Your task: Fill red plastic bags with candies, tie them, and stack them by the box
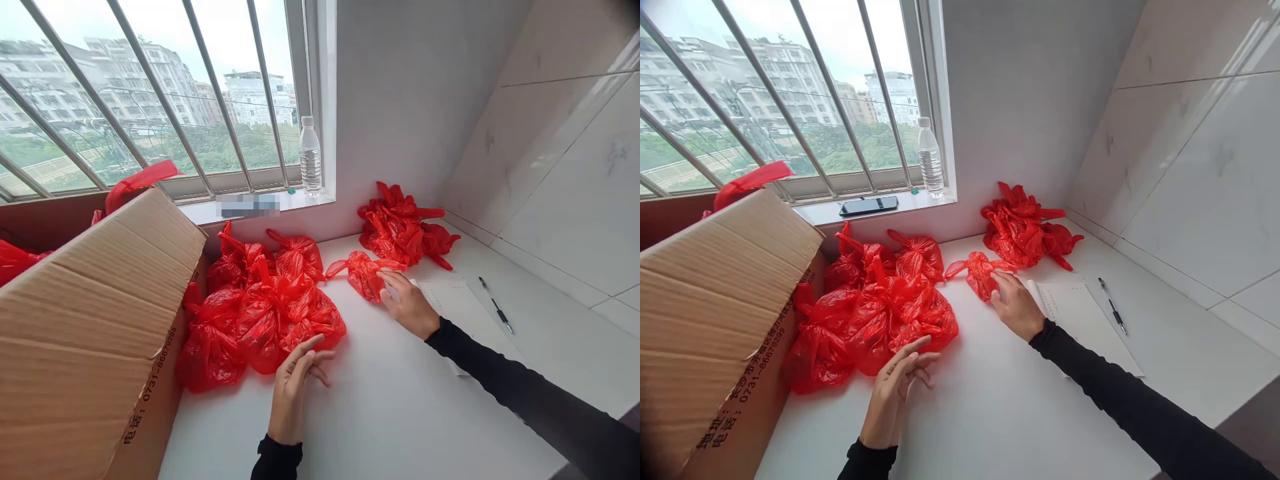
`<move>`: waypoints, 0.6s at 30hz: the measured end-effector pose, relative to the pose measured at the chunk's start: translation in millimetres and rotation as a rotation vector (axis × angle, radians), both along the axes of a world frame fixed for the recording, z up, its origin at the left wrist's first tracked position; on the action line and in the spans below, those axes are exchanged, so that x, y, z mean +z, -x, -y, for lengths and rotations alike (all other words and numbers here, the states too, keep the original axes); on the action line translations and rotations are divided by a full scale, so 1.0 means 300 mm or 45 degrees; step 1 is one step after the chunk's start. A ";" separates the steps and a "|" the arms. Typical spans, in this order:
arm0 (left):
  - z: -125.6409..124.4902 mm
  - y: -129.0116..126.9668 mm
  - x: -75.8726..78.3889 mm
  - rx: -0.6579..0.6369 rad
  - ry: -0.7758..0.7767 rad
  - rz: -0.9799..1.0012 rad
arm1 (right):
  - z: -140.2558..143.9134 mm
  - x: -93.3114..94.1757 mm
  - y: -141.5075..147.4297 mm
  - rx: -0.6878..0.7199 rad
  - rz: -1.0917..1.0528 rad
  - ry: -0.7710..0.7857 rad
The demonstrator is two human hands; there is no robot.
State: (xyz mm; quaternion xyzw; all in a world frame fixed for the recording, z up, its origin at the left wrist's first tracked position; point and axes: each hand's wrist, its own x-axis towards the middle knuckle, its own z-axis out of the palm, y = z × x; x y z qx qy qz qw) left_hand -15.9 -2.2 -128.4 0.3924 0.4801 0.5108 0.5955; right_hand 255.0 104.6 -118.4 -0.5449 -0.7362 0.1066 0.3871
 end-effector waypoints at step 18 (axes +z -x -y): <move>0.322 -0.303 0.062 -0.084 -0.139 -0.340 | 0.644 0.095 0.001 0.801 -0.069 0.160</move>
